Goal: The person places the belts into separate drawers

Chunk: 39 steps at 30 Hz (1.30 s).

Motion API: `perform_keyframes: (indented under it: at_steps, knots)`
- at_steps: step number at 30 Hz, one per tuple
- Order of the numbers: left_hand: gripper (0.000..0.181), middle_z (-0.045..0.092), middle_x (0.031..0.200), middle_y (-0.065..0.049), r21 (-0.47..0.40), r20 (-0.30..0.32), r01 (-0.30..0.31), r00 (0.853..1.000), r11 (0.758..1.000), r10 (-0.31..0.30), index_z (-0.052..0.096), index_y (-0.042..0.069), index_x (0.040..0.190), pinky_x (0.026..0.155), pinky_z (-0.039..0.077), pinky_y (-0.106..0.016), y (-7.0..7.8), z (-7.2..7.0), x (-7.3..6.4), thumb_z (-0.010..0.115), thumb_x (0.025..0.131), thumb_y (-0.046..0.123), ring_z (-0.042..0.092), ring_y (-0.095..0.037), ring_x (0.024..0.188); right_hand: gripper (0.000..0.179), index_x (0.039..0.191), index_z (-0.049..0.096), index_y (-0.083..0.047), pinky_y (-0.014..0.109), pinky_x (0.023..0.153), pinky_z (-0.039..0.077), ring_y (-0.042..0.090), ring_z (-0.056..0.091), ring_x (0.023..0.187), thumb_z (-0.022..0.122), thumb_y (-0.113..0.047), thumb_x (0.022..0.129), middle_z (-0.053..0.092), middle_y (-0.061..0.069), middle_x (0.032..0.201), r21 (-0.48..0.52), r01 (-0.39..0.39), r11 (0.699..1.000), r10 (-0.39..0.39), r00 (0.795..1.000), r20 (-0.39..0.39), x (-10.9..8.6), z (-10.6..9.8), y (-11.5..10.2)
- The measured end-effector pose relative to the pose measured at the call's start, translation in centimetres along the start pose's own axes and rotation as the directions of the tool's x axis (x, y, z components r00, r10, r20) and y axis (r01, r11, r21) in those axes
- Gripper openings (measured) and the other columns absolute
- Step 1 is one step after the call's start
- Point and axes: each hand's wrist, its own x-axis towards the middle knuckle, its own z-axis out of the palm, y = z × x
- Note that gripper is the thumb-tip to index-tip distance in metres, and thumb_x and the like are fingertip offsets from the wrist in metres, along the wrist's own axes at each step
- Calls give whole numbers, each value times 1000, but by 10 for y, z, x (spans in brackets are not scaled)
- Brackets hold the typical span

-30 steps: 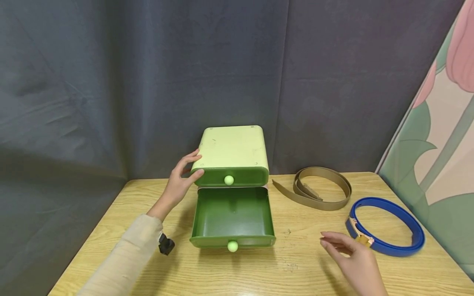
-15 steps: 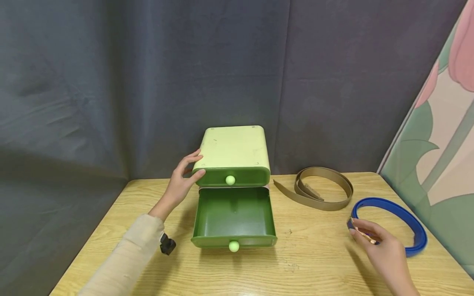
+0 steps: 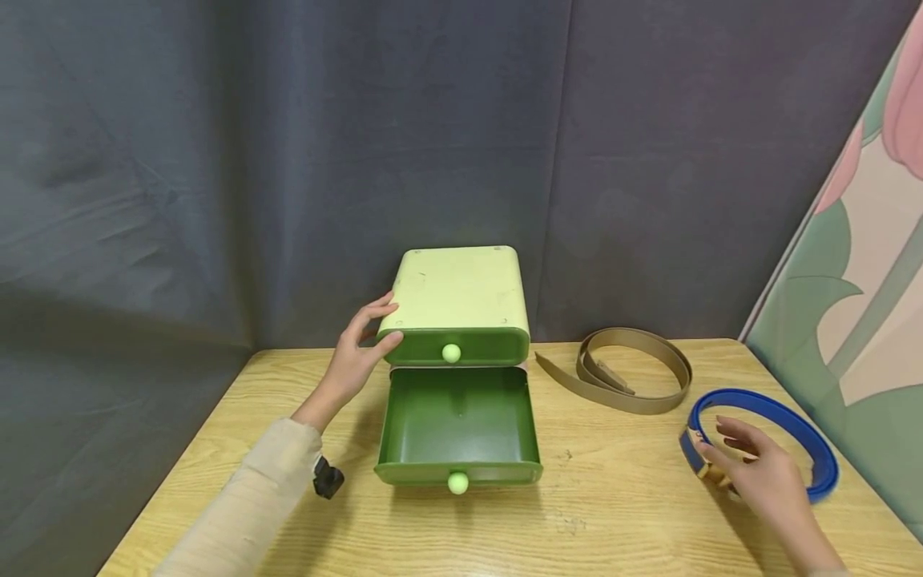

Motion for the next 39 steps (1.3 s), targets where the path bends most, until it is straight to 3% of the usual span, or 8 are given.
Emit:
perform_keyframes:
  at_steps: [7, 10, 13, 20, 26, 33, 36, 39]
  knots:
    - [45, 35, 156, -11, -11, 4, 0, 1000, 1000, 0, 53, 2, 139, 104, 37, -54, -2, 0, 0, 65, 97, 14, 34, -26, 141, 77, 139, 36, 18, 20, 61, 50, -20, 44, 81, 70, -34, 94, 55, 39, 123, 2, -23, 1000, 23, 983, 182, 12, -2, 7]
    - [44, 35, 157, -12, -18, 3, -5, 1000, 1000, 5, 52, 2, 139, 104, 37, -55, -2, 0, 0, 65, 97, 13, 33, -27, 142, 82, 139, 35, 18, 24, 60, 51, 14, 66, 90, 71, -39, 92, 56, 39, 122, -45, -32, 998, 41, 975, 216, 15, 0, 6]
    - [44, 35, 157, -11, -17, 3, -4, 1000, 1000, 4, 52, 2, 139, 103, 37, -52, -2, 0, 0, 64, 98, 13, 33, -26, 142, 85, 139, 35, 18, 26, 61, 51, 54, 56, 106, 72, -42, 91, 52, 43, 123, -95, -25, 995, 48, 968, 245, 16, 1, 5]
    - [44, 35, 157, -11, -24, 5, -1, 1000, 1000, 1, 52, 2, 139, 105, 36, -54, -4, 0, 0, 65, 98, 14, 33, -26, 142, 89, 133, 39, 22, 56, 75, 49, 55, 57, 99, 79, -41, 84, 54, 44, 113, -187, 42, 981, 15, 956, 294, 17, 2, 6]
    - [45, 34, 157, -10, -23, 8, 0, 1000, 1000, 0, 52, 3, 139, 105, 36, -55, -4, 0, 0, 64, 98, 14, 33, -26, 142, 72, 124, 49, 23, 58, 78, 50, 52, 59, 97, 81, -28, 84, 59, 40, 109, -177, 86, 980, -28, 950, 310, 15, 3, 8]
    - [45, 34, 157, -11, -24, 8, 0, 1000, 1000, 0, 52, 3, 139, 105, 37, -54, -3, 0, 0, 64, 98, 14, 33, -26, 142, 63, 124, 56, 17, 42, 69, 55, 52, 61, 99, 79, -27, 85, 59, 41, 114, -171, 73, 983, -24, 961, 274, 10, 0, 5]
    - [45, 35, 157, -11, -22, 7, -2, 1000, 1000, 2, 52, 2, 139, 104, 37, -54, -3, 0, 0, 65, 98, 14, 34, -26, 141, 61, 124, 57, 16, 29, 60, 50, 44, 64, 90, 79, -25, 86, 59, 41, 113, -169, 70, 983, -26, 968, 248, 8, -1, 4]
    - [45, 35, 157, -12, -20, 4, -6, 1000, 1000, 6, 52, 2, 139, 104, 37, -54, -4, 0, 0, 65, 98, 14, 34, -26, 141, 57, 122, 60, 15, 24, 55, 46, 20, 64, 80, 80, -23, 85, 63, 37, 109, -169, 79, 982, -47, 982, 183, 4, -1, 1]
